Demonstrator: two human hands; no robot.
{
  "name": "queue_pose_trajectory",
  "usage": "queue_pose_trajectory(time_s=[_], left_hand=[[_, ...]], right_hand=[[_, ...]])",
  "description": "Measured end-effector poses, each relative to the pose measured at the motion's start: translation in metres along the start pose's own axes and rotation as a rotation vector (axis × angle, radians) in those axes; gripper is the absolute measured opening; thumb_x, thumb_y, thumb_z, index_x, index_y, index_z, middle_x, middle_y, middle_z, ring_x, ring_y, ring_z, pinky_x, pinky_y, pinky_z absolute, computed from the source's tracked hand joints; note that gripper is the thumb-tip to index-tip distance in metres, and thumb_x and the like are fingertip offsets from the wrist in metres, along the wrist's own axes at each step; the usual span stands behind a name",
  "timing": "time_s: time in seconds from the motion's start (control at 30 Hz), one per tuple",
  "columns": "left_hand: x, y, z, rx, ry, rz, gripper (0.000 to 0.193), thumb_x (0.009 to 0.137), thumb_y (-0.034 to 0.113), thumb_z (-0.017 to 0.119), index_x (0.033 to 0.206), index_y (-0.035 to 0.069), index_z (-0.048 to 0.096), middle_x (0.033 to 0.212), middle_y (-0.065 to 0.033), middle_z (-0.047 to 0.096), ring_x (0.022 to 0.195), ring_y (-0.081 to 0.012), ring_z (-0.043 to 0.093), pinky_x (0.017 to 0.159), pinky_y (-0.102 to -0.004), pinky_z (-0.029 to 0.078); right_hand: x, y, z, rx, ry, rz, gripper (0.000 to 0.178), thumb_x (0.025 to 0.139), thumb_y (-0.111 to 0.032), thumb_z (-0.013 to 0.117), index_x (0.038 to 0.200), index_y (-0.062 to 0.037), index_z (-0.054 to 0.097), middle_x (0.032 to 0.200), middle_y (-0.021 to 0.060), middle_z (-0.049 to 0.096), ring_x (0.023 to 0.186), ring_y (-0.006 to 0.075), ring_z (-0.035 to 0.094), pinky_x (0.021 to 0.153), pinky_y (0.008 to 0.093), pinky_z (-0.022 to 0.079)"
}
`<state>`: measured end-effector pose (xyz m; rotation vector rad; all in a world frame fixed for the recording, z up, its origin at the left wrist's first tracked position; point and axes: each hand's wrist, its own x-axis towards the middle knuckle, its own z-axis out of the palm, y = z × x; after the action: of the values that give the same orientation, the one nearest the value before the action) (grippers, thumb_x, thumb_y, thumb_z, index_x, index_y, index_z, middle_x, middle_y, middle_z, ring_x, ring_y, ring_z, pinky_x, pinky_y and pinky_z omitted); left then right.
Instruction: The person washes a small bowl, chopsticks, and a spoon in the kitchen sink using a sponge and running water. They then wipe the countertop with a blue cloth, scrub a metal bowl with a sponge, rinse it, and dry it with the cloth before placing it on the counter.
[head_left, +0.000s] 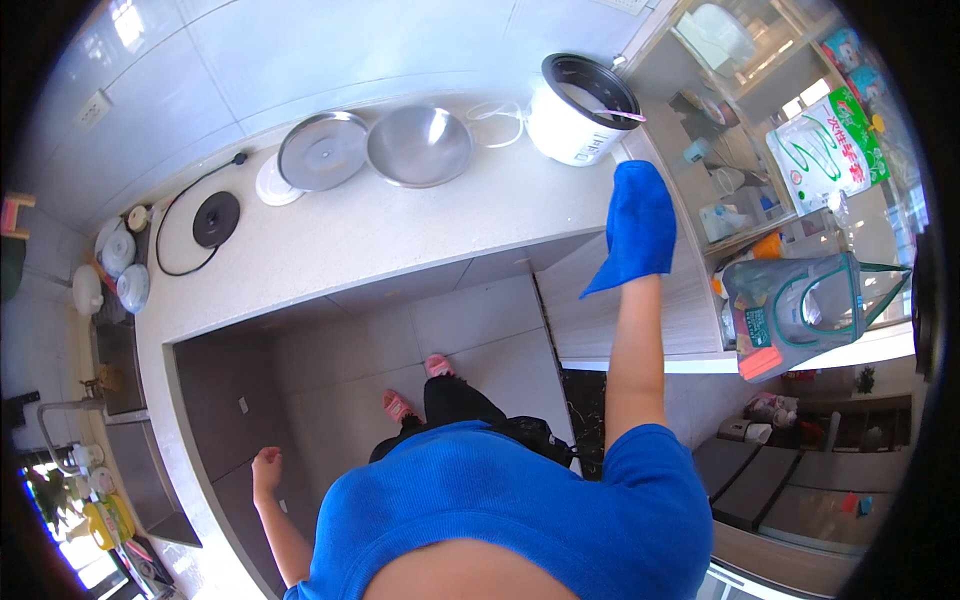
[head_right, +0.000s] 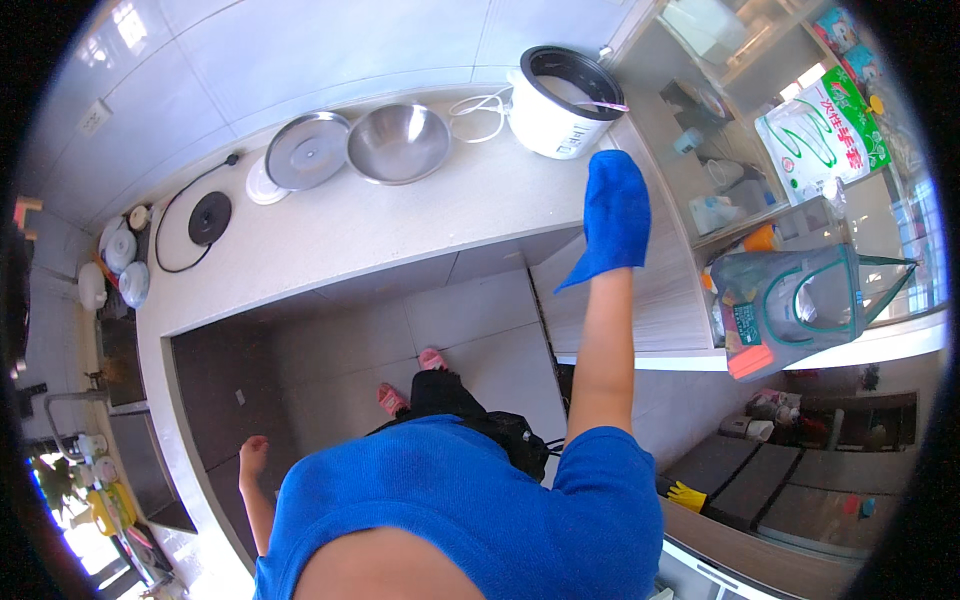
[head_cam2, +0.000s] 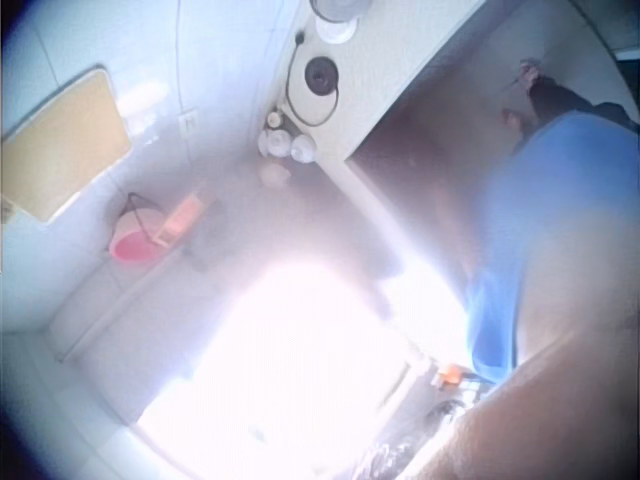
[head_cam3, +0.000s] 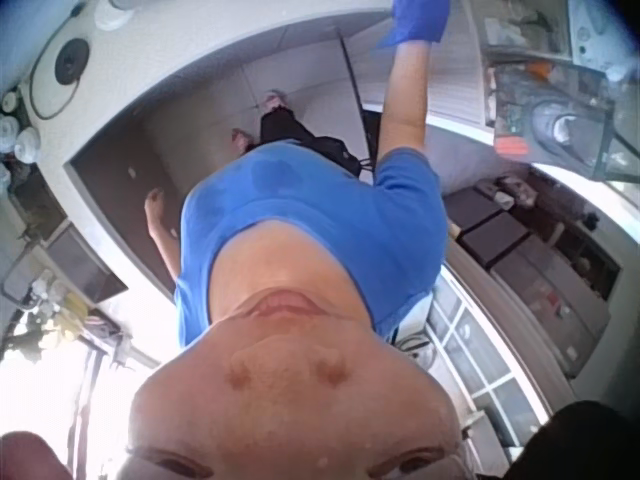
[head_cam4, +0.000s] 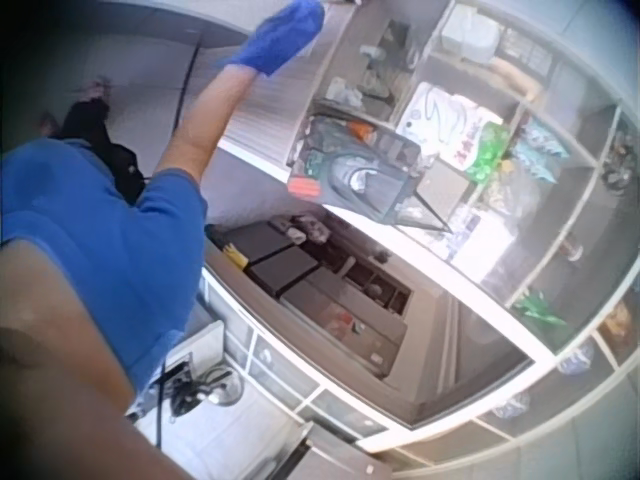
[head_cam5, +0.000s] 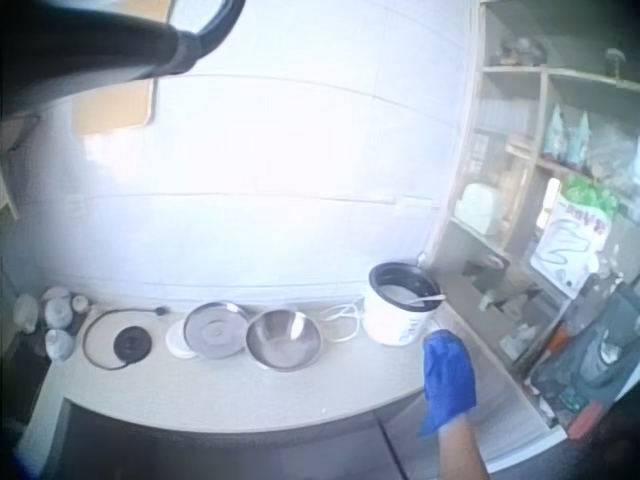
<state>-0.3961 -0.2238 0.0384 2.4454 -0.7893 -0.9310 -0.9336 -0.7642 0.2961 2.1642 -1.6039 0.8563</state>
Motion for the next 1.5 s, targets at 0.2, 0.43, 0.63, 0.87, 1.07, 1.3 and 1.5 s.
queue_pose_trajectory(time_s=[0.2,0.43,0.63,0.87,1.07,1.3,1.5], left_hand=[[0.016,0.093,0.029,-0.12,-0.137,-0.055,0.022,0.079,0.008,0.053,0.099,0.0,0.058,0.076,-0.0059,0.061,0.065,-0.0121,0.056,0.06,-0.0265,0.046],[0.012,0.156,0.067,-0.155,-0.168,-0.167,0.023,0.08,0.008,0.053,0.102,0.001,0.057,0.082,-0.0058,0.061,0.065,-0.012,0.055,0.06,-0.0261,0.046],[-0.006,0.194,0.105,-0.215,-0.2,-0.289,0.025,0.082,0.01,0.055,0.104,-0.001,0.055,0.088,-0.0076,0.06,0.07,-0.0138,0.056,0.063,-0.0263,0.047],[-0.001,0.306,0.118,-0.024,-0.289,-0.312,0.025,0.083,0.011,0.053,0.105,-0.001,0.055,0.089,-0.007,0.061,0.077,-0.0139,0.058,0.066,-0.0265,0.046],[0.047,0.307,0.112,-0.131,-0.187,-0.11,0.024,0.082,0.01,0.053,0.103,-0.001,0.056,0.089,-0.0072,0.061,0.08,-0.0144,0.058,0.068,-0.0271,0.046],[0.073,0.345,0.122,-0.068,-0.347,-0.059,0.022,0.083,0.009,0.053,0.102,0.0,0.056,0.092,-0.0077,0.061,0.079,-0.0137,0.057,0.07,-0.0261,0.046],[0.083,0.392,0.097,-0.303,-0.221,0.043,0.02,0.085,0.01,0.051,0.103,0.001,0.055,0.091,-0.007,0.061,0.085,-0.0141,0.058,0.075,-0.0255,0.046]], right_hand=[[0.001,-0.032,0.136,0.781,-0.107,0.333,0.024,0.085,-0.022,0.05,0.098,-0.0023,0.055,0.1,0.0158,0.056,0.098,0.0306,0.051,0.087,0.0401,0.038],[-0.061,-0.027,0.236,0.281,-0.387,-0.174,0.047,0.08,-0.037,0.051,0.12,-0.0144,0.048,0.129,0.0121,0.041,0.124,0.0283,0.03,0.1,0.0542,0.019],[-0.018,0.112,0.261,0.032,-0.277,0.114,0.041,0.081,-0.024,0.048,0.117,-0.0047,0.05,0.124,0.0136,0.047,0.117,0.0294,0.04,0.098,0.0513,0.025],[-0.039,0.034,0.23,0.606,-0.443,-0.223,0.037,0.074,-0.014,0.056,0.109,-0.0035,0.054,0.116,0.0154,0.051,0.113,0.0301,0.044,0.096,0.0444,0.032],[-0.003,0.13,0.264,0.064,-0.125,0.125,0.028,0.077,-0.014,0.051,0.1,0.0008,0.056,0.106,0.0193,0.054,0.104,0.034,0.047,0.091,0.0469,0.033],[-0.05,-0.015,0.225,0.746,-0.475,-0.324,0.034,0.073,-0.01,0.057,0.105,-0.0017,0.056,0.114,0.0149,0.052,0.115,0.0282,0.044,0.097,0.0425,0.032],[-0.037,0.147,0.251,0.084,-0.195,0.162,0.03,0.078,-0.013,0.048,0.104,0.001,0.055,0.107,0.0187,0.054,0.101,0.0332,0.049,0.089,0.0445,0.036]])
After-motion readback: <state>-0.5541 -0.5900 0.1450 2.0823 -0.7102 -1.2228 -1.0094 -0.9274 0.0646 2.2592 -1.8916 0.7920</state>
